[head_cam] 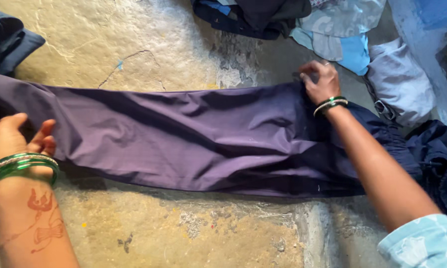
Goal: The person folds a pair of purple shorts by hand on the floor, smoothing and aligning the fabric, then places the folded item into a stack. The person then picks up a purple shirt, lays it flat, and begins folding it.
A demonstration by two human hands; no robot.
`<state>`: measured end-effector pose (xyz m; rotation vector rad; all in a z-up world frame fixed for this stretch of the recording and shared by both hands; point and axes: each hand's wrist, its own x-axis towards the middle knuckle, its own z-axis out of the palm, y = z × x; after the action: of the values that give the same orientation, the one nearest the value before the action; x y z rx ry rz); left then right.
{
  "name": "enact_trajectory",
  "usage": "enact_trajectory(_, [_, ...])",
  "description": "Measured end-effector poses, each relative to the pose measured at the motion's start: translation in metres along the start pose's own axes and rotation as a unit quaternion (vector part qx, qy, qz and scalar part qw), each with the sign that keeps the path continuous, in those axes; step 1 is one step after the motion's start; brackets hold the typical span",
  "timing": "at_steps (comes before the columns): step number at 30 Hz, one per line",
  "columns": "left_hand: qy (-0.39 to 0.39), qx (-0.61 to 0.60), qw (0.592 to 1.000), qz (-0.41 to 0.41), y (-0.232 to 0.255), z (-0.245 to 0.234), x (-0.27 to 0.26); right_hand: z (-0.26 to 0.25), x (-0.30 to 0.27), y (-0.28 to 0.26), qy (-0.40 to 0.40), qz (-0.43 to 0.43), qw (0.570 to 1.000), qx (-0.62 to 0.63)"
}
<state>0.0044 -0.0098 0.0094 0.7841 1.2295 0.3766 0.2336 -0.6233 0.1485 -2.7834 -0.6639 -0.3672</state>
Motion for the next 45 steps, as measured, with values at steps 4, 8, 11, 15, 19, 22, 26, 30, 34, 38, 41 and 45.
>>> enact_trajectory(4, [-0.101, 0.125, 0.987, -0.002, -0.004, 0.015, -0.01, -0.026, -0.044, -0.063, 0.075, -0.117, 0.99, 0.033])
enact_trajectory(8, [-0.114, 0.127, 0.985, 0.025, -0.007, 0.01, 0.001, -0.06, -0.119, -0.124, -0.055, -0.152, 0.984, 0.079])
enact_trajectory(11, [-0.055, 0.13, 0.986, 0.092, -0.012, 0.011, 0.006, -0.078, -0.157, -0.137, -0.109, -0.179, 0.977, 0.041])
enact_trajectory(15, [-0.041, 0.072, 0.992, 0.096, -0.013, 0.014, 0.008, -0.085, -0.177, -0.124, -0.101, -0.118, 0.987, -0.05])
enact_trajectory(19, [-0.075, 0.0, 0.995, 0.065, -0.01, 0.015, 0.009, -0.071, -0.177, -0.112, -0.105, -0.091, 0.983, -0.124])
enact_trajectory(22, [-0.037, 0.009, 0.995, 0.09, -0.013, 0.01, 0.007, -0.064, -0.171, -0.108, -0.091, -0.114, 0.981, -0.131])
enact_trajectory(26, [-0.006, 0.023, 0.995, 0.096, -0.017, 0.006, 0.001, -0.076, -0.176, -0.1, -0.024, -0.194, 0.978, -0.073])
enact_trajectory(30, [0.008, 0.044, 0.995, 0.094, -0.018, -0.001, -0.006, -0.085, -0.202, -0.096, -0.039, -0.199, 0.976, -0.077])
enact_trajectory(34, [0.009, 0.077, 0.993, 0.09, -0.023, 0.001, -0.02, -0.089, -0.216, -0.095, -0.168, -0.211, 0.962, -0.041])
enact_trajectory(38, [0.004, 0.126, 0.987, 0.099, -0.025, 0.009, -0.022, -0.096, -0.214, -0.103, -0.11, -0.19, 0.975, -0.022])
enact_trajectory(41, [0.01, 0.167, 0.98, 0.109, -0.029, 0.01, -0.02, -0.104, -0.201, -0.109, -0.22, -0.14, 0.965, 0.012])
enact_trajectory(45, [0.03, 0.297, 0.944, 0.142, -0.03, 0.023, -0.023, -0.109, -0.177, -0.115, -0.27, -0.116, 0.954, 0.062])
